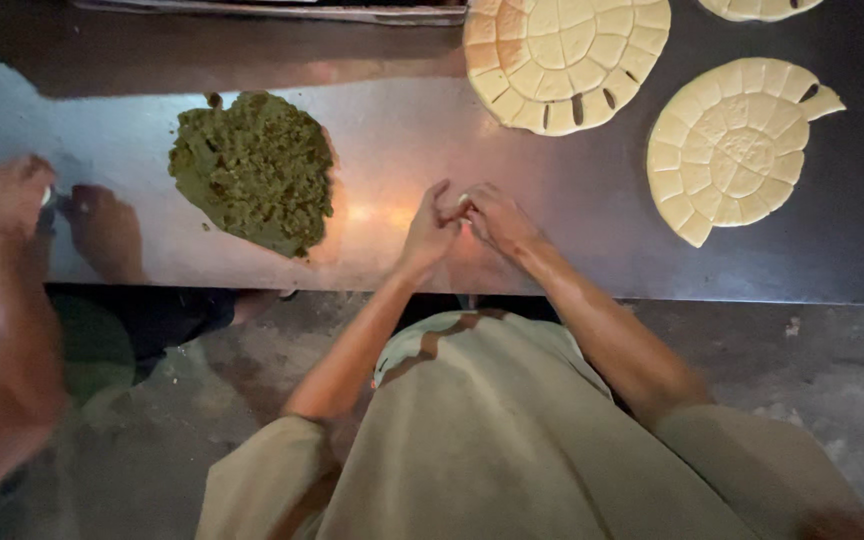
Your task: The person repeatedly scoops a green paste filling onto small pieces of dough, folds them into balls, and places them on a metal tray. A coworker performs the same task alongside them.
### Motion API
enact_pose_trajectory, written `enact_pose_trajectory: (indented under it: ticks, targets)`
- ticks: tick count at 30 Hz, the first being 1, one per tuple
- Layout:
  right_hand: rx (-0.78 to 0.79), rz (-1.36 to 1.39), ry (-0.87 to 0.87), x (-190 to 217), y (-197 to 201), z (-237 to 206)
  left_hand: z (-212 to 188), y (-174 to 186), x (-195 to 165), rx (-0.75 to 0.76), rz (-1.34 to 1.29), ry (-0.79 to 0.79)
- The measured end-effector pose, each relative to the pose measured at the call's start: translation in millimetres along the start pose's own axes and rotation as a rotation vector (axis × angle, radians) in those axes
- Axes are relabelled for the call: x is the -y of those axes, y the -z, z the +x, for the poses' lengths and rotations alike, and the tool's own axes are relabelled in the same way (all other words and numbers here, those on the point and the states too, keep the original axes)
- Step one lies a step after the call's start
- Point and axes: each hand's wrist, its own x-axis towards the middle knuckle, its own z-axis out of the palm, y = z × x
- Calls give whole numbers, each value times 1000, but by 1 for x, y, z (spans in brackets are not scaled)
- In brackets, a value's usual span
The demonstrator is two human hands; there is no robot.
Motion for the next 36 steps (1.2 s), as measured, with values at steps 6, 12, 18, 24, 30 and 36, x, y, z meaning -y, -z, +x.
enact_pose_trajectory:
  ticks: [6,12,18,24,30,36]
  targets:
    - [-223,-258,-171,-7,41,-42,27,29,-2,111,26,-56]
    - [-238,-329,-425,-43,91,-111,82,-40,-56,-12,731,-521]
    - [-193,-245,-354,-58,95,-113,146,-116,-101,-108,1173,-802]
    - [-191,-155,-242,-63,106,-113,98,-105,-68,434,971,-775]
    - [-148,-151,-263,-56,84,-87,-17,11,-54,259,509,-260]
    - [-4,-151,-46,-65,67,-51,-107,111,-37,116,751,-49]
